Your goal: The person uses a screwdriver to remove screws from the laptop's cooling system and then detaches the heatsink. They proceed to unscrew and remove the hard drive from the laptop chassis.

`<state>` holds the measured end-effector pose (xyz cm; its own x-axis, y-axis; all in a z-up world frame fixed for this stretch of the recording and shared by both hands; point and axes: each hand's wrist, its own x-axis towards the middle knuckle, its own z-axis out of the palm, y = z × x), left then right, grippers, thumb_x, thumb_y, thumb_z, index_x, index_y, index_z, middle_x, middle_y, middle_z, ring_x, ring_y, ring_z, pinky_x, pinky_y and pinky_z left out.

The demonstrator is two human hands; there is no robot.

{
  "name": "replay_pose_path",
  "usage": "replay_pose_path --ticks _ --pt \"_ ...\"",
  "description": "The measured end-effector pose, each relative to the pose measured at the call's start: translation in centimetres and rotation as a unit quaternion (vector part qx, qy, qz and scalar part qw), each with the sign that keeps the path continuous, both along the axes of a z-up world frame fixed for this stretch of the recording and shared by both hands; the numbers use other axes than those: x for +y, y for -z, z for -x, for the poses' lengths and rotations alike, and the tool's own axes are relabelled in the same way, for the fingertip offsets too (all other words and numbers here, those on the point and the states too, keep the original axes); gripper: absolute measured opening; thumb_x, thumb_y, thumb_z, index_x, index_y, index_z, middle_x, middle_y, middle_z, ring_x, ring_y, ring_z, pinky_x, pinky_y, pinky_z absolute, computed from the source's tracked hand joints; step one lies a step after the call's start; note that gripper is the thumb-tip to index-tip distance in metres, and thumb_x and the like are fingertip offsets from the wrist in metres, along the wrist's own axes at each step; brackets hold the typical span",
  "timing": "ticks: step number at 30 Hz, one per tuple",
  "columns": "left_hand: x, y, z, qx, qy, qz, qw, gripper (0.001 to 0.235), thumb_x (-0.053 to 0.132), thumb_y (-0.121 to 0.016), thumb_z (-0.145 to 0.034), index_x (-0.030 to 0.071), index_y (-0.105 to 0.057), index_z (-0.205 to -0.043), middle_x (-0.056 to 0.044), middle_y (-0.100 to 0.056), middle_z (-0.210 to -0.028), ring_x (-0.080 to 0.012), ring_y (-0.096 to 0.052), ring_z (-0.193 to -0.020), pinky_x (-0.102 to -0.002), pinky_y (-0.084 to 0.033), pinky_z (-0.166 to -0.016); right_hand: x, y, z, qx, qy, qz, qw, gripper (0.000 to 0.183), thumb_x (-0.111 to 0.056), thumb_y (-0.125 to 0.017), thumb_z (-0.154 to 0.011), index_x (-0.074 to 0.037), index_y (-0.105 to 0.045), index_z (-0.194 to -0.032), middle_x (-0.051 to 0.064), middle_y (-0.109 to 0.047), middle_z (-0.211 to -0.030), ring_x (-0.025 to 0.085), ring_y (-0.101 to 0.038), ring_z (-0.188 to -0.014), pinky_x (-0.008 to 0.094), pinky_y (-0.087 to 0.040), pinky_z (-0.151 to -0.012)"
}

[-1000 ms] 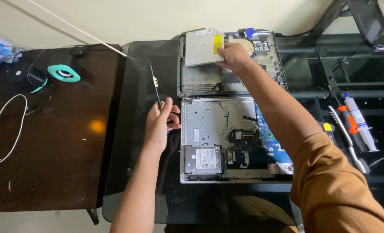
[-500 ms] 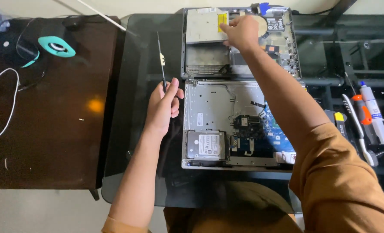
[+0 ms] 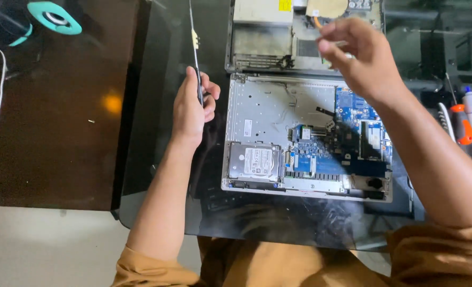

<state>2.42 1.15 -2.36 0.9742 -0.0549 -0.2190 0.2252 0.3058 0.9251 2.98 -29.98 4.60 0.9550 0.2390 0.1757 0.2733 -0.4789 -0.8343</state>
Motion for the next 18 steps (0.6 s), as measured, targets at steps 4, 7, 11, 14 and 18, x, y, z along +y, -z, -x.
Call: replay_pose_path --ticks 4,7,11,14,18 --pt "-0.3 -1.8 1.0 -0.028 0.003 -0.042 0.999 0.027 0.029 -0.036 -0.103 0.015 -0.049 -0.084 -0.004 -0.054 -0.071 -0.0067 -0.033 -0.048 -0.022 -0.021 -0.045 -1.9 1.5 7.6 0.033 -0.098 0.081 0.991 0.032 -0.015 -0.066 -0.094 0.000 -0.061 -0.123 0.018 -0.066 -0.131 0.026 -0.071 -0.107 0.037 -0.062 -0.094" --pt "-0.6 -3.3 2.3 -0.091 0.019 -0.108 0.990 0.026 0.025 -0.041 -0.102 0.013 -0.055 -0.083 0.000 -0.051 -0.071 -0.0063 -0.037 -0.056 -0.022 -0.022 -0.051 -3.8 3.9 11.3 -0.049 -0.191 0.221 0.955 0.042 -0.032 -0.075 -0.086 -0.009 -0.070 -0.120 0.011 -0.074 -0.122 0.028 -0.072 -0.112 0.044 -0.059 -0.101" --pt "-0.2 -6.8 5.0 -0.245 0.008 -0.294 0.924 0.034 0.031 -0.038 -0.109 0.008 -0.059 -0.095 -0.001 -0.051 -0.085 -0.0128 -0.048 -0.079 -0.027 -0.037 -0.067 -5.7 6.1 13.4 -0.145 -0.162 0.273 0.937 0.038 -0.031 -0.079 -0.086 -0.010 -0.071 -0.116 0.005 -0.075 -0.116 0.021 -0.067 -0.098 0.037 -0.055 -0.084" --pt "0.7 -8.8 6.9 -0.321 0.011 -0.427 0.845 0.032 0.024 -0.041 -0.112 0.004 -0.058 -0.094 -0.004 -0.056 -0.082 -0.0163 -0.050 -0.073 -0.032 -0.040 -0.067 -6.0 6.2 13.8 -0.164 -0.145 0.279 0.935 0.037 -0.029 -0.081 -0.086 -0.010 -0.072 -0.116 0.004 -0.074 -0.117 0.020 -0.066 -0.096 0.035 -0.051 -0.082" --pt "1.9 -8.8 8.7 -0.239 0.074 -0.568 0.785 0.029 0.030 -0.060 -0.107 0.007 -0.065 -0.090 -0.002 -0.057 -0.060 -0.0163 -0.055 -0.049 -0.033 -0.035 -0.046 -4.9 5.4 13.8 -0.154 -0.119 0.290 0.937 0.039 -0.031 -0.078 -0.089 -0.009 -0.071 -0.120 0.004 -0.070 -0.106 0.022 -0.060 -0.085 0.035 -0.044 -0.072"
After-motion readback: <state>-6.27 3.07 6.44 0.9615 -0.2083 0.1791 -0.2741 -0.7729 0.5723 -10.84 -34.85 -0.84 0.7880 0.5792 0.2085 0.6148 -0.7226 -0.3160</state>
